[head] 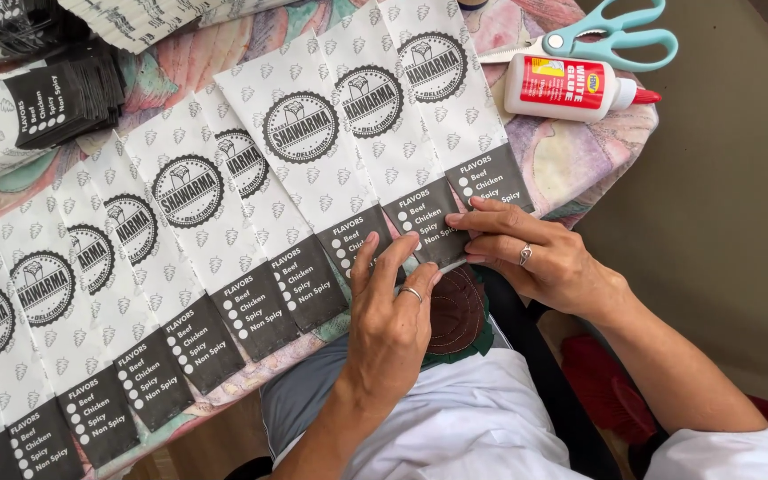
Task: Arranging paper packaging sleeves in a row and applying glue to the edges for assembly.
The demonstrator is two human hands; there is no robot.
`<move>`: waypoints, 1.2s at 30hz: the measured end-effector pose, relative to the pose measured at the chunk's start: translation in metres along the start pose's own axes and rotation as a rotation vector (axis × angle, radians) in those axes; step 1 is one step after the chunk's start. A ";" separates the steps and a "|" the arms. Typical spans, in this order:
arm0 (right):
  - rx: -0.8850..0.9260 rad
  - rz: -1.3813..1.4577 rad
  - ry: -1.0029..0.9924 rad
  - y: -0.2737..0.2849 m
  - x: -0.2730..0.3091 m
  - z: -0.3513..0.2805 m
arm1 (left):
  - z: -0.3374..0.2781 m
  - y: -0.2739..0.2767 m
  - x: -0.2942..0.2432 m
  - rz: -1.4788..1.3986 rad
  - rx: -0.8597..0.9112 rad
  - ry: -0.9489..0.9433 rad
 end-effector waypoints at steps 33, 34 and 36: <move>-0.291 0.003 -0.279 0.006 -0.004 0.016 | 0.006 -0.020 0.034 -0.031 -0.012 0.364; -0.280 0.003 -0.271 0.007 -0.002 0.016 | 0.005 -0.021 0.032 -0.027 -0.010 0.346; -0.269 0.003 -0.250 0.008 -0.002 0.019 | 0.006 -0.018 0.031 -0.017 -0.020 0.323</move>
Point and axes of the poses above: each hand's wrist, its own z-axis towards the middle knuckle, its own y-axis out of the back of the hand, x = y × z, the point moved 9 cm from there along z, towards the middle knuckle, and after that the axes turned 2 degrees about x, right-handed, at the moved point
